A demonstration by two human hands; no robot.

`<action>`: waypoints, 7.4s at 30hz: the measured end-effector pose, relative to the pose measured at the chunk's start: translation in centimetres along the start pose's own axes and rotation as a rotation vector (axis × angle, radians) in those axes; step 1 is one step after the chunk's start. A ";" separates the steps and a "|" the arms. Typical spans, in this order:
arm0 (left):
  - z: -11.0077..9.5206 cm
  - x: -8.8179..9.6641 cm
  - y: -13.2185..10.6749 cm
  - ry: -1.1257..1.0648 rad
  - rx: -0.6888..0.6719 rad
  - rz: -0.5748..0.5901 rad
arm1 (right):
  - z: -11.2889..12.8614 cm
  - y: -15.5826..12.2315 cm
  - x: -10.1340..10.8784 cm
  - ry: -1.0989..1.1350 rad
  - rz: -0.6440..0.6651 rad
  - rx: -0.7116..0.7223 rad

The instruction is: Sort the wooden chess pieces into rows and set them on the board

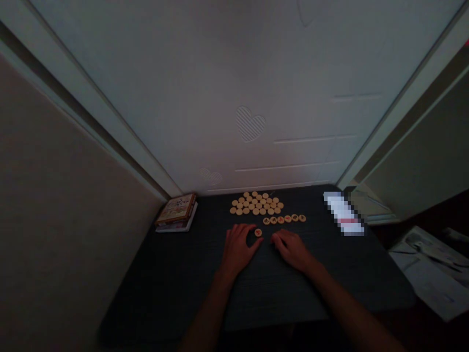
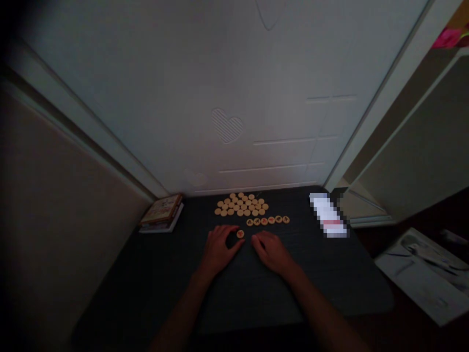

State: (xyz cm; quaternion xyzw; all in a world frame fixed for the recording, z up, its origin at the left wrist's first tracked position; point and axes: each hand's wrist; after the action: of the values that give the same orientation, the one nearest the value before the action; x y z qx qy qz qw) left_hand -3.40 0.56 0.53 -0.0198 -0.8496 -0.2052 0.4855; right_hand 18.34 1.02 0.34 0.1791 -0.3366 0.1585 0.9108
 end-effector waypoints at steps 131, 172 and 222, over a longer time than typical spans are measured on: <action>-1.2 -0.9 0.2 -0.529 -0.008 0.178 | -1.0 0.0 -0.9 0.110 -0.091 -0.048; -1.7 -0.1 0.9 -0.622 0.131 0.159 | -0.4 -0.2 -0.5 0.179 -0.059 -0.032; 3.0 -0.5 1.6 -0.106 0.036 -0.045 | -1.1 0.3 0.0 -0.020 -0.435 -0.042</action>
State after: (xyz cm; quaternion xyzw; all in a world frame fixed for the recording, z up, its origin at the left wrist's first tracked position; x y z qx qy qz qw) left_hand -5.17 3.18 -0.73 -0.0028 -0.8779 -0.1994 0.4353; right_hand 18.86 1.71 -0.32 0.2300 -0.3021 -0.0507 0.9237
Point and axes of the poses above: each hand's wrist, its own y-axis towards the middle knuckle, its own x-axis out of the back of the hand, z = x × y, and after that the axes turned 1 degree about -x, right-handed
